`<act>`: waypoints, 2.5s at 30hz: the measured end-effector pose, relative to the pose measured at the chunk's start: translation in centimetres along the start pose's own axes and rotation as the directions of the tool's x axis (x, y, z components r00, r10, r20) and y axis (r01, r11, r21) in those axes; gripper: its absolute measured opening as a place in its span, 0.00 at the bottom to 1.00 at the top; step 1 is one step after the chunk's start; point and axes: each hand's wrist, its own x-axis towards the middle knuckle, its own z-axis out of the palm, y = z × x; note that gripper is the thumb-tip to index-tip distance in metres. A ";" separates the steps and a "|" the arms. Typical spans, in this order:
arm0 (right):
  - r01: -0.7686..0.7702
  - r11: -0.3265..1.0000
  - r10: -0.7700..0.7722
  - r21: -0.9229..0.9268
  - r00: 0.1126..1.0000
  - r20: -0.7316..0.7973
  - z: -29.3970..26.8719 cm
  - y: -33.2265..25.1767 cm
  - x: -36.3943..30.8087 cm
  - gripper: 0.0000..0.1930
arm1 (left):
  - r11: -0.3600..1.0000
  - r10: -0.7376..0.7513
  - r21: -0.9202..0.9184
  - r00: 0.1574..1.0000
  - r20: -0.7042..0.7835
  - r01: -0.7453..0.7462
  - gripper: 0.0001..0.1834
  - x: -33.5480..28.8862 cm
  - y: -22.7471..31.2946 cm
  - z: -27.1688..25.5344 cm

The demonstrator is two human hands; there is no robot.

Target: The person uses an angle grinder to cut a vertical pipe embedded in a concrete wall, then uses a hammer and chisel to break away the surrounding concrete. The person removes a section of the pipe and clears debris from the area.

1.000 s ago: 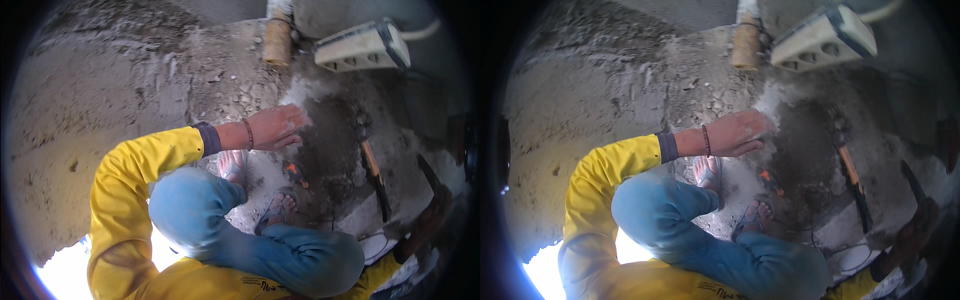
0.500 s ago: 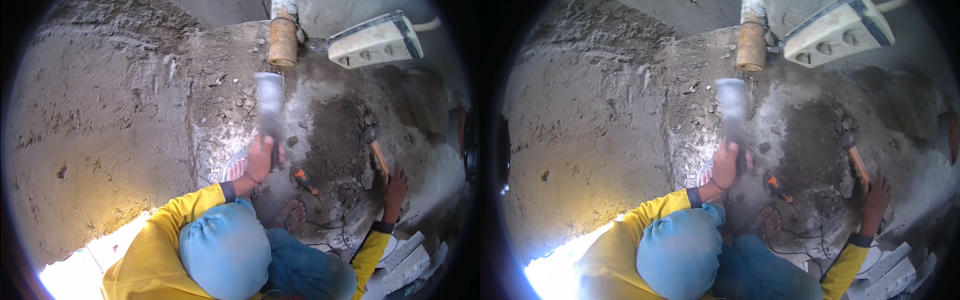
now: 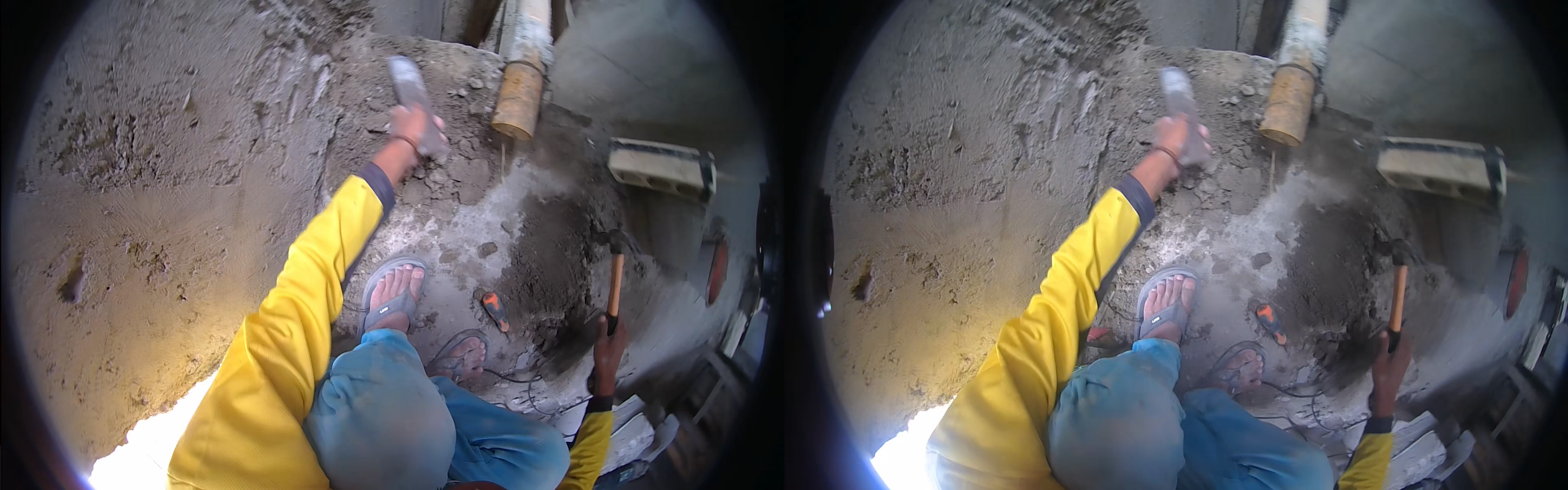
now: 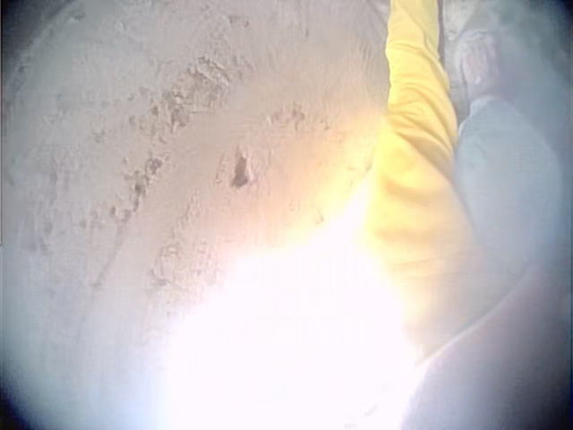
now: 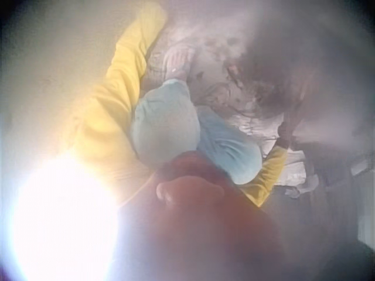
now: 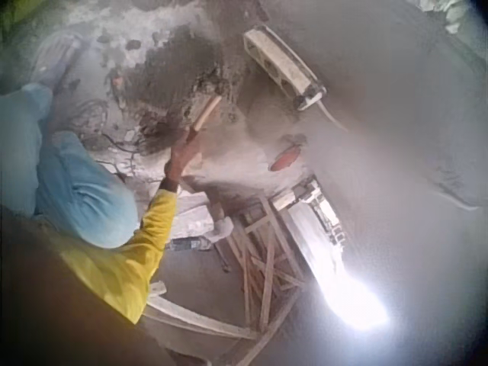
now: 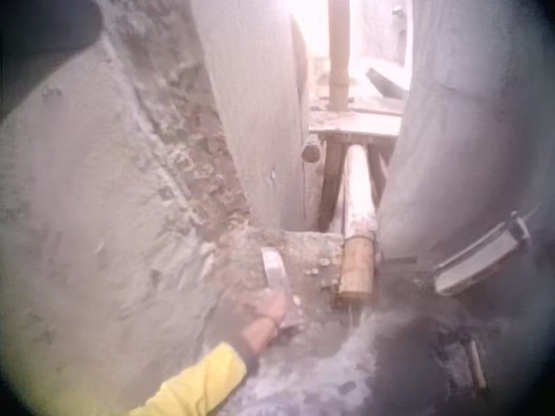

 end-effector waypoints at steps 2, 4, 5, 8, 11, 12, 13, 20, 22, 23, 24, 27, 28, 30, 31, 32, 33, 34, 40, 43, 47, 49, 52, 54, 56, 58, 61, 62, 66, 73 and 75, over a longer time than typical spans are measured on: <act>-0.203 0.886 0.187 0.416 0.979 0.080 -0.8 -5.9 -1.4 0.14 | 0.970 -0.240 -0.028 0.967 0.082 0.243 0.14 -6.1 0.0 4.0; -0.205 0.786 0.179 0.583 0.978 0.103 -0.9 -9.5 -2.0 0.14 | 0.936 -0.328 -0.091 0.936 0.125 0.340 0.14 -9.6 -1.7 4.3; -0.202 0.719 0.182 0.665 0.978 0.100 -0.7 -10.8 -1.9 0.14 | 0.956 -0.266 -0.094 0.956 0.124 0.279 0.14 -10.0 -1.5 4.3; -0.051 0.679 0.071 0.732 0.997 0.004 -0.1 -15.6 -2.4 0.17 | 0.988 -0.108 -0.099 0.989 0.099 0.118 0.15 -10.3 0.5 2.5; 0.102 0.657 -0.061 0.747 0.995 -0.082 2.4 -18.8 -1.3 0.18 | 0.986 -0.045 -0.155 0.994 0.103 0.061 0.15 -5.6 3.7 1.5; 0.144 0.667 -0.126 0.731 0.989 -0.081 3.5 -20.0 -0.5 0.17 | 0.976 -0.078 -0.193 0.989 0.128 0.102 0.15 -2.7 3.9 0.9; 0.133 0.625 -0.110 0.769 0.991 -0.082 4.7 -21.6 -0.2 0.17 | 0.963 -0.119 -0.223 0.979 0.168 0.155 0.15 -0.7 3.3 0.6; 0.524 0.250 -0.322 0.814 0.838 -0.440 10.3 -30.4 2.7 0.18 | 0.984 -0.105 -0.126 0.979 0.173 0.128 0.17 -1.7 4.1 1.3; 0.595 0.240 -0.368 0.767 0.787 -0.495 10.2 -30.9 3.6 0.20 | 0.967 -0.107 -0.210 0.977 0.184 0.145 0.16 -1.9 4.6 1.4; 0.607 0.250 -0.388 0.754 0.776 -0.496 10.1 -30.9 3.8 0.21 | 0.953 -0.076 -0.277 0.984 0.164 0.120 0.16 -2.1 4.4 1.8; 0.584 0.271 -0.404 0.765 0.790 -0.461 9.5 -30.6 4.1 0.22 | 0.935 -0.045 -0.342 0.989 0.141 0.092 0.16 -2.3 4.3 2.5; 0.533 0.220 -0.403 0.817 0.812 -0.422 8.8 -31.3 3.8 0.20 | 0.879 -0.009 -0.476 0.999 0.046 0.030 0.14 -3.2 4.2 3.3; 0.512 0.257 -0.406 0.820 0.827 -0.389 8.9 -31.2 3.5 0.19 | 0.869 -0.018 -0.494 1.000 0.001 0.017 0.13 -3.7 4.1 3.3; 0.397 0.306 -0.302 0.865 0.902 -0.308 9.2 -31.4 2.9 0.14 | 0.859 -0.030 -0.512 0.997 -0.072 -0.011 0.12 -4.9 5.0 4.2; 0.414 0.310 -0.309 0.856 0.895 -0.321 9.5 -31.8 2.9 0.14 | 0.861 -0.030 -0.508 0.998 -0.062 -0.006 0.12 -5.8 5.2 4.2; 0.424 0.320 -0.322 0.847 0.890 -0.324 9.6 -32.0 2.8 0.14 | 0.861 -0.038 -0.508 0.997 -0.060 0.002 0.12 -6.5 4.9 4.1; 0.435 0.331 -0.333 0.838 0.884 -0.328 9.7 -32.1 2.7 0.14 | 0.861 -0.047 -0.508 0.997 -0.055 0.012 0.13 -7.2 4.7 3.9; 0.452 0.357 -0.317 0.817 0.882 -0.349 9.9 -31.8 2.4 0.13 | 0.885 -0.093 -0.461 0.994 -0.051 0.059 0.13 -7.4 4.0 3.4; 0.479 0.068 -0.204 0.875 0.865 -0.458 9.4 -31.3 0.4 0.17 | 0.888 -0.079 -0.441 0.989 0.126 0.127 0.15 -6.8 5.1 0.1; 0.619 -0.141 -0.239 0.773 0.736 -0.633 6.4 -32.9 0.1 0.21 | 0.837 -0.117 -0.513 0.978 0.170 0.190 0.15 -6.8 5.9 -0.4; 0.622 0.029 -0.315 0.783 0.749 -0.583 7.6 -34.1 -1.0 0.14 | 0.845 -0.109 -0.497 0.973 0.204 0.199 0.12 -4.3 4.2 -1.0; 0.550 0.509 -0.414 0.662 0.831 -0.371 11.1 -32.6 -1.1 0.09 | 0.873 -0.098 -0.453 0.974 0.205 0.183 0.11 -3.8 4.3 -0.7; 0.269 0.624 -0.292 0.734 0.951 -0.101 10.3 -34.5 -1.1 0.07 | 0.908 -0.104 -0.390 0.984 0.146 0.153 0.12 -3.3 3.6 -1.0; 0.311 0.593 -0.265 0.743 0.946 -0.185 9.0 -34.0 -0.9 0.05 | 0.942 -0.105 -0.310 0.991 0.079 0.124 0.13 -3.6 4.1 -0.7; 0.464 0.372 -0.316 0.804 0.878 -0.360 7.6 -33.4 -0.8 0.05 | 0.917 -0.159 -0.365 0.987 0.031 0.159 0.14 -3.9 4.4 -0.4; 0.559 -0.017 -0.298 0.829 0.788 -0.538 6.0 -34.2 -0.7 0.07 | 0.901 -0.145 -0.409 0.989 0.024 0.142 0.15 -3.7 4.5 -0.4; 0.406 -0.555 -0.198 0.726 0.783 -0.589 5.7 -35.8 -1.1 0.10 | 0.918 -0.148 -0.369 0.989 0.029 0.148 0.15 -3.9 4.9 0.0; 0.592 0.030 -0.396 0.805 0.747 -0.534 7.0 -34.7 -0.4 0.09 | 0.917 -0.165 -0.365 0.986 0.025 0.163 0.14 -3.9 5.2 0.0; 0.181 0.638 -0.298 0.749 0.954 0.024 10.3 -35.9 -0.6 0.08 | 0.862 -0.159 -0.478 0.985 0.068 0.172 0.14 -2.8 2.9 -0.7; 0.612 -0.342 -0.284 0.713 0.656 -0.699 3.6 -33.8 0.9 0.10 | 0.879 -0.223 -0.439 0.975 -0.026 0.189 0.12 -3.7 4.6 0.5; 0.546 -0.426 -0.251 0.722 0.695 -0.674 4.6 -34.2 0.1 0.11 | 0.885 -0.214 -0.420 0.977 0.018 0.201 0.12 -3.6 5.0 0.6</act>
